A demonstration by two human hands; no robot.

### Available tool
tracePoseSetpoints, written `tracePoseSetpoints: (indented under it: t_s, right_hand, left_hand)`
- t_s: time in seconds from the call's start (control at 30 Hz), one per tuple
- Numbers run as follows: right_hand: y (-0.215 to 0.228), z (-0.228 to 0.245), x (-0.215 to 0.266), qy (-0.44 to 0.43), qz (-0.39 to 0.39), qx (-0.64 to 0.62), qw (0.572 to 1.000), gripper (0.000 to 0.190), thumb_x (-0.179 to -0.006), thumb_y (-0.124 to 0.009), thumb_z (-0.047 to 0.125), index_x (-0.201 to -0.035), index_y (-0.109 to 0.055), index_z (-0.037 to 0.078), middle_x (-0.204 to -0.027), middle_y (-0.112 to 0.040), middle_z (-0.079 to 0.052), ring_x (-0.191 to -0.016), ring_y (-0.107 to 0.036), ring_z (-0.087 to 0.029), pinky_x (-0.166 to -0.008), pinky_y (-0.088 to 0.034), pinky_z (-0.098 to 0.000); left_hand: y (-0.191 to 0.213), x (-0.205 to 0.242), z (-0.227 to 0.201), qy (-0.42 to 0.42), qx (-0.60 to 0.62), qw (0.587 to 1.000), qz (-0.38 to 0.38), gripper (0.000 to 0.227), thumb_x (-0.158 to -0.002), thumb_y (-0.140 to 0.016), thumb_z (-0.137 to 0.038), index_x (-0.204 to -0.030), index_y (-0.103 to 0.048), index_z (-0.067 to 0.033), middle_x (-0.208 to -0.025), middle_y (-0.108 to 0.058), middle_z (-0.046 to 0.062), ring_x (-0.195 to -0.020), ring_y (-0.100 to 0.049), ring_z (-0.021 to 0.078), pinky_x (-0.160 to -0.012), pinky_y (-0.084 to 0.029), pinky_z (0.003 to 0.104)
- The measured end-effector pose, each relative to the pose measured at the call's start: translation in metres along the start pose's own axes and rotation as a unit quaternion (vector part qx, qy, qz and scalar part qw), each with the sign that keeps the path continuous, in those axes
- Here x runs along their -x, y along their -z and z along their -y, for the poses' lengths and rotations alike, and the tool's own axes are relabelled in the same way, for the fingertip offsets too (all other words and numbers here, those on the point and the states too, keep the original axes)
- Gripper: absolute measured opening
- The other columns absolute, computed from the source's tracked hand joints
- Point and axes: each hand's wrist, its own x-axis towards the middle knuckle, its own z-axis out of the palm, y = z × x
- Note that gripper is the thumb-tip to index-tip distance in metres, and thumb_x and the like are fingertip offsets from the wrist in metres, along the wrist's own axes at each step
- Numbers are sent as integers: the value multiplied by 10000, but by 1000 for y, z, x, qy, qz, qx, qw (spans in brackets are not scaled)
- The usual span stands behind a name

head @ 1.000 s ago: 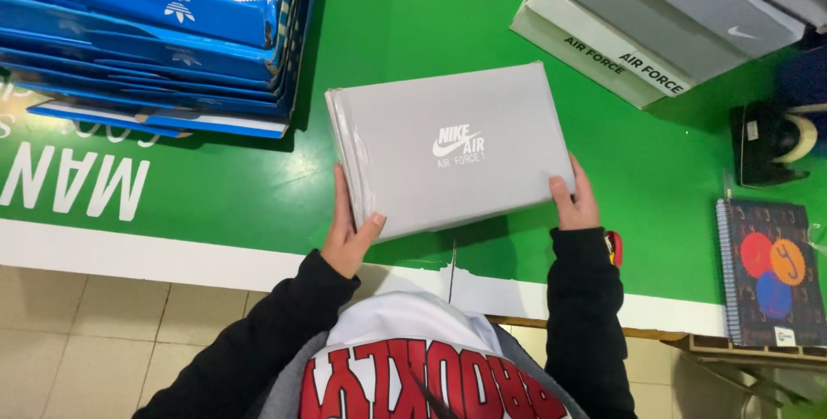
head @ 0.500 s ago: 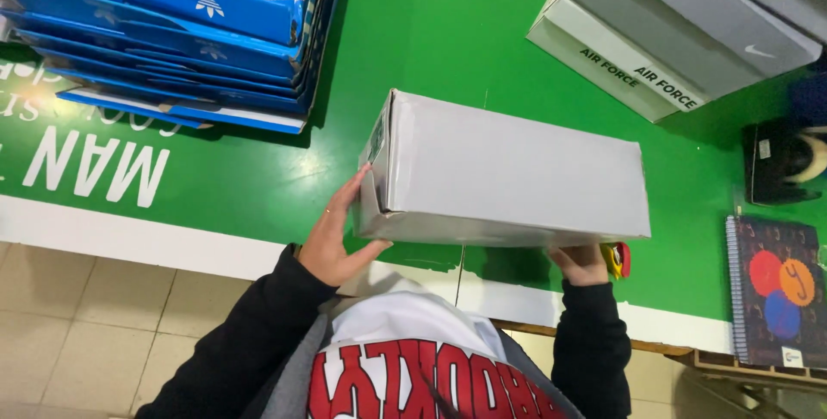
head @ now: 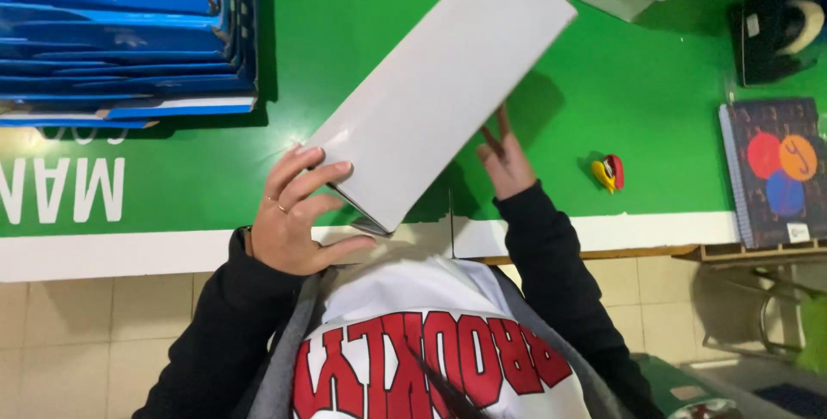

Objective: Assembling and taping cardboard shoeboxes on a workstation.

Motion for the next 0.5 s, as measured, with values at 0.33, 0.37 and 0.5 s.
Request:
tracePoseSetpoints:
  t_s: [0.33,0.37,0.5]
  right_hand:
    - [-33,112,94,80,76,71,991,678,-1029,-548,188,-1629,-281,18,-1720,-275,-187,-1583,-354,-325,-1247,-381,-396]
    - [-33,115,99,87,44,130,987,680,-1027,-589,190,-1621,-305,23,-1699,-318,-195,-1571,-373,-329,-1251,-362,-407]
    - [-34,106,109,67,-29,198,977,681,-1008,-670,169,-1604,-369,36,-1647,-421,-209,-1524,-447,-320,-1225,-400,-401]
  left_hand:
    - [-46,-38,-47,-92,-112,989,20,449,-869,-917,-265,-1251,-697,-183,-1332,-632,-41,-1160,-528,231,-959,-426,414]
    - [-50,-44,-46,-110,-122,986,15,422,-883,-898,-287,-1254,-715,-200,-1312,-633,-67,-1166,-531,203,-996,-405,416]
    - [-55,-76,-51,-84,-119,988,55,537,-889,-855,-485,-1281,-707,-150,-1369,-625,22,-1319,-507,287,-1167,-317,541]
